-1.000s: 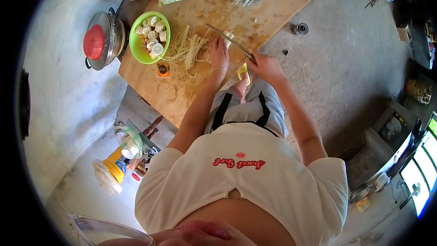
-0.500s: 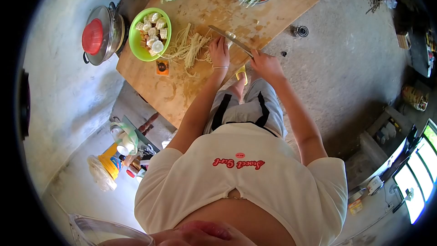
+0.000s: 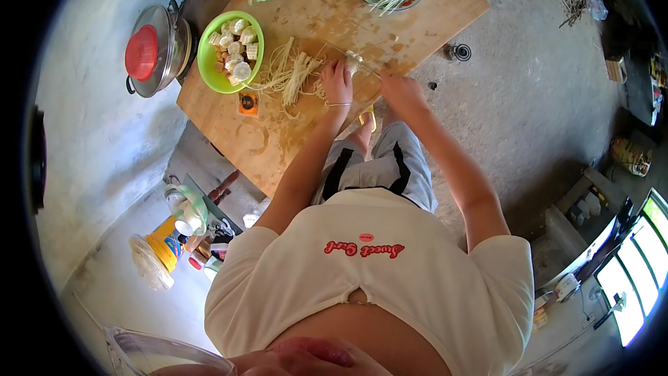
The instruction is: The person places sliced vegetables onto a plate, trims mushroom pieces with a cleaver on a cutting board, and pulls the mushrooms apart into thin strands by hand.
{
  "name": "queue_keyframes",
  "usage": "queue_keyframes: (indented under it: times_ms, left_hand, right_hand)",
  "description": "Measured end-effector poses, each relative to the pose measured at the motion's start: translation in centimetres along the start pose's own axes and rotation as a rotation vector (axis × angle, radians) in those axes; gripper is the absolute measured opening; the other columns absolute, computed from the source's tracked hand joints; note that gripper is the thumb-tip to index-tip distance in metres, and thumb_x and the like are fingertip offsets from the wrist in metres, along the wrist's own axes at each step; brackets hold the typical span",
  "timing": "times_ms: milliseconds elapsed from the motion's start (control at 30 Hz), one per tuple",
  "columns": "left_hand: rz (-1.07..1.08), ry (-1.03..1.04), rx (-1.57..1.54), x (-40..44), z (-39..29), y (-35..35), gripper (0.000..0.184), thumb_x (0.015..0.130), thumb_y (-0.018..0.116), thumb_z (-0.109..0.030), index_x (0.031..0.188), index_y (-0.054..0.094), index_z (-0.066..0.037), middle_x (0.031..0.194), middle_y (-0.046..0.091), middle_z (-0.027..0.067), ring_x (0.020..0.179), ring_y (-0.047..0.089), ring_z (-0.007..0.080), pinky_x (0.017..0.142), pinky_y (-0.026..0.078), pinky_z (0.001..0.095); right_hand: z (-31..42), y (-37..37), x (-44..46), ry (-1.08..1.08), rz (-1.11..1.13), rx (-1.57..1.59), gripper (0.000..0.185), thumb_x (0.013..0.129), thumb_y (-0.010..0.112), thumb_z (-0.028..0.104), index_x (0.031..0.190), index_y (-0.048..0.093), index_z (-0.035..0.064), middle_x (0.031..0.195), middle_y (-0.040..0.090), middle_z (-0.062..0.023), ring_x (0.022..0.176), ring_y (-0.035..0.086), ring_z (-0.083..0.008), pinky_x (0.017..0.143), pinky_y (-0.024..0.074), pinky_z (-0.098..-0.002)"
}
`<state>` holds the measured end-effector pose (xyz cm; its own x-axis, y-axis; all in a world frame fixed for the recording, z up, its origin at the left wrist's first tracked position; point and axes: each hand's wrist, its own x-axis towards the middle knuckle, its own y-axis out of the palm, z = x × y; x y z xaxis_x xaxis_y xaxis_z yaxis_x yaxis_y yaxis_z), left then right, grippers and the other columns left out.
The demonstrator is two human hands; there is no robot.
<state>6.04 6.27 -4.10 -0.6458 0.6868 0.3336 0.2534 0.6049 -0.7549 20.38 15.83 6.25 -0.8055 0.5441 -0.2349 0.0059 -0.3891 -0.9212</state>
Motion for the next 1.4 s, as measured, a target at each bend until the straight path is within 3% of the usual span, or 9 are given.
queue_keyframes:
  times_ms: [133,300,533,633,700,967,1067,1233,1400]
  left_hand:
    - [0.002,0.014,0.0,0.1,0.1,0.1,0.026,0.077,0.054,-0.012,0.103,0.056,-0.009,0.094,0.052,0.0114,0.087,0.048,0.0302,0.077,0.038,0.0411]
    - [-0.01,0.03,0.002,0.4,0.2,0.0,0.025,0.076,0.055,-0.012,0.101,0.057,-0.009,0.093,0.052,0.0111,0.086,0.049,0.0298,0.075,0.038,0.0411]
    - [0.011,0.015,-0.019,0.5,0.2,-0.2,0.028,0.075,0.056,-0.01,0.102,0.058,-0.009,0.097,0.053,0.007,0.091,0.049,0.0264,0.079,0.038,0.0383]
    - [-0.001,0.024,-0.03,0.5,0.2,-0.1,0.029,0.074,0.056,-0.009,0.103,0.058,-0.009,0.097,0.054,0.0071,0.09,0.049,0.0265,0.079,0.038,0.038]
    - [-0.007,0.024,-0.038,0.6,0.3,-0.1,0.029,0.074,0.056,-0.009,0.103,0.058,-0.009,0.097,0.054,0.0074,0.09,0.049,0.0267,0.079,0.038,0.0381]
    - [0.02,0.013,-0.078,0.7,0.6,-0.4,0.031,0.074,0.057,-0.011,0.105,0.056,-0.009,0.097,0.052,0.0103,0.09,0.048,0.0295,0.078,0.039,0.0395]
    - [0.167,-0.033,-0.099,1.0,0.2,-1.1,0.04,0.071,0.06,-0.019,0.108,0.052,-0.007,0.1,0.052,0.0107,0.093,0.048,0.0298,0.079,0.039,0.0412]
    - [0.259,0.011,0.221,1.7,-1.1,-2.7,0.057,0.061,0.067,-0.03,0.108,0.046,-0.005,0.101,0.049,0.0111,0.096,0.046,0.0287,0.081,0.037,0.0447]
    - [0.404,-0.018,0.397,2.3,-1.2,-2.6,0.051,0.06,0.067,-0.029,0.102,0.048,-0.006,0.1,0.049,0.0138,0.096,0.048,0.0292,0.079,0.039,0.045]
  right_hand:
    - [0.2,0.6,0.8,-0.001,0.016,-0.092,0.018,0.08,0.046,0.014,0.095,0.048,0.0034,0.061,0.059,-0.0122,0.055,0.06,-0.0283,0.047,0.0488,-0.038]
    - [0.2,1.0,2.0,0.023,0.143,-0.046,0.015,0.079,0.044,0.012,0.09,0.047,0.0025,0.063,0.059,-0.0155,0.06,0.062,-0.0306,0.05,0.0496,-0.0417]
    - [1.7,3.0,4.6,0.047,0.066,-0.011,0.011,0.077,0.045,0.01,0.085,0.049,0.0031,0.069,0.062,-0.0182,0.067,0.063,-0.0321,0.056,0.05,-0.0423]
    - [0.9,3.1,4.9,0.104,0.143,0.028,0.015,0.078,0.044,0.013,0.087,0.049,0.002,0.072,0.062,-0.0192,0.07,0.062,-0.0329,0.058,0.0495,-0.0438]
    - [0.6,3.2,4.9,0.153,0.11,0.162,0.021,0.08,0.047,0.022,0.089,0.049,0.0034,0.074,0.06,-0.0212,0.072,0.059,-0.0397,0.061,0.0472,-0.0478]
    - [-1.0,1.9,4.2,0.288,0.087,0.183,0.026,0.08,0.047,0.026,0.095,0.047,0.0051,0.079,0.059,-0.023,0.077,0.058,-0.039,0.064,0.0452,-0.0487]
    - [-2.5,0.7,3.6,0.287,0.041,0.162,0.026,0.08,0.047,0.026,0.095,0.047,0.0055,0.077,0.06,-0.0221,0.074,0.058,-0.039,0.062,0.0452,-0.0484]
    - [-4.7,0.1,3.1,0.325,0.001,0.086,0.023,0.08,0.047,0.023,0.094,0.047,0.0058,0.074,0.06,-0.0208,0.07,0.059,-0.0381,0.059,0.0459,-0.0478]
    - [-4.5,0.8,2.2,0.255,-0.133,-0.024,0.032,0.082,0.046,0.023,0.111,0.046,0.0104,0.081,0.059,-0.0161,0.065,0.06,-0.0337,0.057,0.0488,-0.0432]
